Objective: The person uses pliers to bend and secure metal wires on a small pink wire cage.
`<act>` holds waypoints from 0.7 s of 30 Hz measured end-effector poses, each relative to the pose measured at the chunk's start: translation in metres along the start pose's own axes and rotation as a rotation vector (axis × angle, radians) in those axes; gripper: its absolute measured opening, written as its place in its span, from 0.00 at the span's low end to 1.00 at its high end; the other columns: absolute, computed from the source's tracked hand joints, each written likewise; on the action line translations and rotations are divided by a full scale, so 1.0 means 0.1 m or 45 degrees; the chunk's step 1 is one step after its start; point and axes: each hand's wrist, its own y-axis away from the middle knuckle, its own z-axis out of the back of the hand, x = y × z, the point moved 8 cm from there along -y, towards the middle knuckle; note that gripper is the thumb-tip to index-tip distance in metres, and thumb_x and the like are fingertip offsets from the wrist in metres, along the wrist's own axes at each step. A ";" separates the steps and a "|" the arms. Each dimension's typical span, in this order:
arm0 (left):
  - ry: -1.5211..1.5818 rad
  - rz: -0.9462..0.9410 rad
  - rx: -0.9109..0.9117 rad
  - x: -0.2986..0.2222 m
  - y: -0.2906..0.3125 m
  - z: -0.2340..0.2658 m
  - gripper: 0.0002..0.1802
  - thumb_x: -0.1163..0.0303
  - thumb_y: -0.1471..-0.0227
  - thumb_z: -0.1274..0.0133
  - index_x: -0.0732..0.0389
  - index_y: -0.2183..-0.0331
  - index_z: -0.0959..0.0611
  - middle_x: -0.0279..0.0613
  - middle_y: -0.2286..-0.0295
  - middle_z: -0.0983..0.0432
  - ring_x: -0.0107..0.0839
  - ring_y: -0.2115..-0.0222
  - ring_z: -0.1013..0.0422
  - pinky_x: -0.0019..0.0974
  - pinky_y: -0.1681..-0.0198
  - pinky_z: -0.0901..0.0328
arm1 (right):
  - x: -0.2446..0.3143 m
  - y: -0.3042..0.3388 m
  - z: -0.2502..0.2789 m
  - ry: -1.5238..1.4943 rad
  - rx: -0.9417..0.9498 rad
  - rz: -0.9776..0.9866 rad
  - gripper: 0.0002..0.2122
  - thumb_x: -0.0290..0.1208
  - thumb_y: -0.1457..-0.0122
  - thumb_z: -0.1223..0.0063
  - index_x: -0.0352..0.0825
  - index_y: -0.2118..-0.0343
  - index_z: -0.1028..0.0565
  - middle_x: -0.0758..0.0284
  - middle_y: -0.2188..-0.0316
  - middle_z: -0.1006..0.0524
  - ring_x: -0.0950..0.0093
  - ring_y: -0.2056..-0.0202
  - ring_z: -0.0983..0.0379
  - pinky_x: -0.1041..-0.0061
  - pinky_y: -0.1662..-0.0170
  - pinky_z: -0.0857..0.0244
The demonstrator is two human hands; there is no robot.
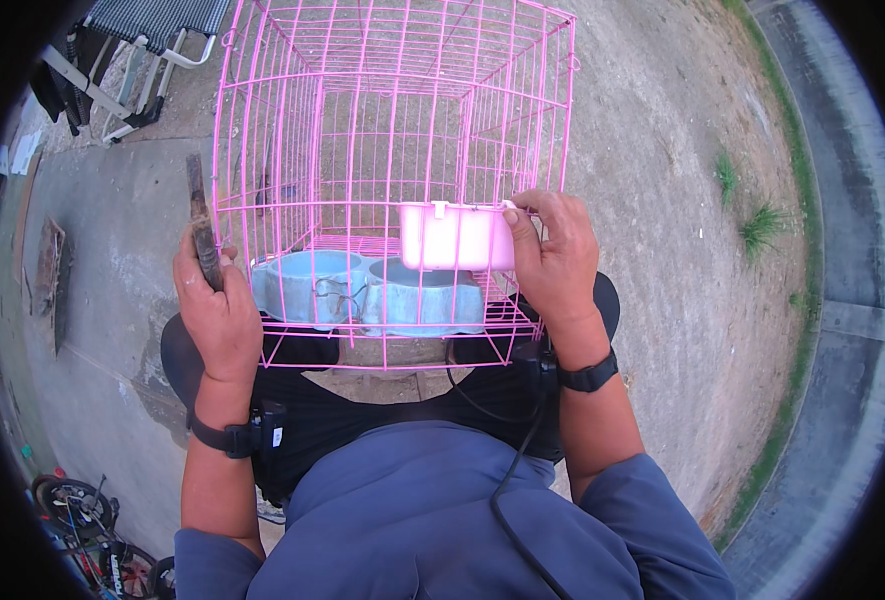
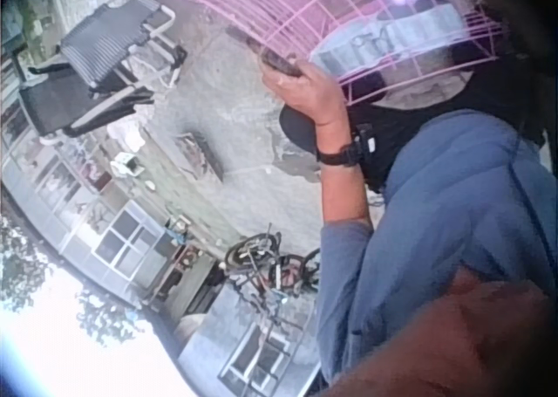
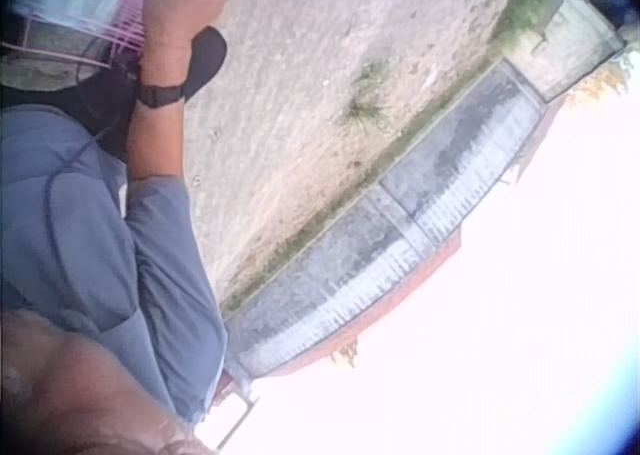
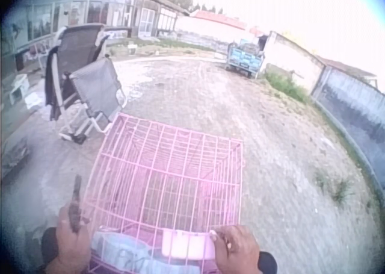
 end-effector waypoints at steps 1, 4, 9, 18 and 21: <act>-0.005 0.000 0.002 0.00 0.00 0.00 0.25 0.79 0.39 0.54 0.71 0.41 0.31 0.54 0.53 0.28 0.40 0.58 0.23 0.42 0.52 0.30 | -0.01 0.00 -0.01 -0.015 0.005 0.000 0.05 0.28 0.44 0.37 0.38 0.66 0.21 0.65 0.70 0.21 0.61 0.65 0.26 0.64 0.62 0.31; -0.015 -0.001 0.006 0.00 0.00 0.01 0.25 0.79 0.39 0.54 0.70 0.41 0.31 0.53 0.53 0.28 0.40 0.58 0.23 0.41 0.52 0.30 | -0.02 -0.01 -0.01 -0.078 0.031 -0.045 0.05 0.27 0.44 0.38 0.38 0.65 0.22 0.65 0.69 0.21 0.61 0.64 0.26 0.64 0.61 0.31; -0.019 -0.002 0.000 0.00 0.00 0.01 0.25 0.79 0.39 0.54 0.70 0.41 0.30 0.53 0.54 0.28 0.40 0.58 0.23 0.41 0.52 0.30 | -0.05 -0.01 -0.03 -0.102 0.084 -0.067 0.05 0.27 0.44 0.38 0.38 0.65 0.23 0.65 0.68 0.21 0.61 0.63 0.26 0.64 0.60 0.31; -0.032 -0.008 -0.008 0.00 0.00 0.01 0.24 0.78 0.39 0.54 0.69 0.42 0.29 0.53 0.55 0.27 0.41 0.59 0.23 0.42 0.52 0.31 | -0.04 -0.04 -0.05 -0.036 0.110 -0.063 0.03 0.28 0.43 0.39 0.38 0.66 0.21 0.65 0.69 0.21 0.61 0.64 0.26 0.64 0.61 0.32; -0.036 -0.007 -0.001 -0.01 -0.01 0.01 0.24 0.78 0.39 0.54 0.69 0.42 0.29 0.53 0.55 0.27 0.41 0.59 0.23 0.42 0.52 0.31 | -0.04 -0.05 -0.04 -0.029 0.109 -0.070 0.03 0.28 0.43 0.39 0.38 0.67 0.21 0.65 0.70 0.21 0.61 0.64 0.26 0.64 0.62 0.32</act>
